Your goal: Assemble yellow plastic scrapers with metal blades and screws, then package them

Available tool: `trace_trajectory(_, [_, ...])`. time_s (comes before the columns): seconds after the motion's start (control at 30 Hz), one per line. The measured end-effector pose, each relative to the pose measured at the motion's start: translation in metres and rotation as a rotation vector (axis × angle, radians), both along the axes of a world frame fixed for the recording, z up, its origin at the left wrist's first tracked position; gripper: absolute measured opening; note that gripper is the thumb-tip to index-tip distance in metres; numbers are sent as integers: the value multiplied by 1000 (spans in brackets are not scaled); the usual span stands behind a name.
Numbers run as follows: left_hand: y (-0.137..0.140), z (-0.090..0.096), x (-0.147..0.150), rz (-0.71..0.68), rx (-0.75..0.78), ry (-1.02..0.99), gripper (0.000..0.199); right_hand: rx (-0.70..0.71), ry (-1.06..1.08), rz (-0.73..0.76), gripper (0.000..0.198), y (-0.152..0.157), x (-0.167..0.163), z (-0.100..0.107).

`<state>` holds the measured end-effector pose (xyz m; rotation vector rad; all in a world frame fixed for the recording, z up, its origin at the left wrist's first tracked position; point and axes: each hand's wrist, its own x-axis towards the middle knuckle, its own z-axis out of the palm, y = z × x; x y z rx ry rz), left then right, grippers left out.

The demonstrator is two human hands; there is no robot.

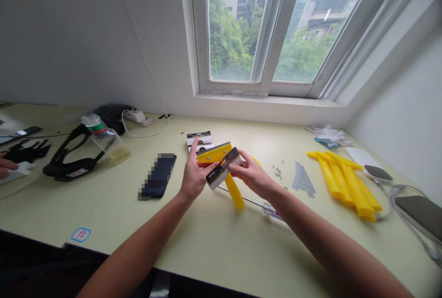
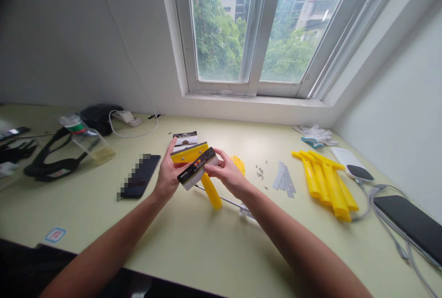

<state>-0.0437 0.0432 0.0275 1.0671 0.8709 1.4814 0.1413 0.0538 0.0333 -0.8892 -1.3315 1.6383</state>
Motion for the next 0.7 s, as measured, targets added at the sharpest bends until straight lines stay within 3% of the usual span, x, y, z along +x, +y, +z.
trace_trajectory(0.13, [-6,5,0,-135,46,-8,105,22,154,-2,39,0,-1,2])
trace_trajectory(0.27, [-7,10,-4,-136,181,-164,85,-23,194,-65,36,-1,-1,7])
trace_trajectory(0.37, [-4,12,-10,-170,195,-208,64,-25,208,-80,34,-5,-2,13])
trace_trajectory(0.47, [-6,20,-14,-263,121,-68,52,11,151,-115,35,-11,-4,22])
trace_trajectory(0.6, [-12,43,-12,-434,65,315,27,138,-42,-244,36,-16,-1,38])
trace_trajectory(0.7, [0,60,-2,-358,119,411,19,322,-183,-362,38,-9,17,51])
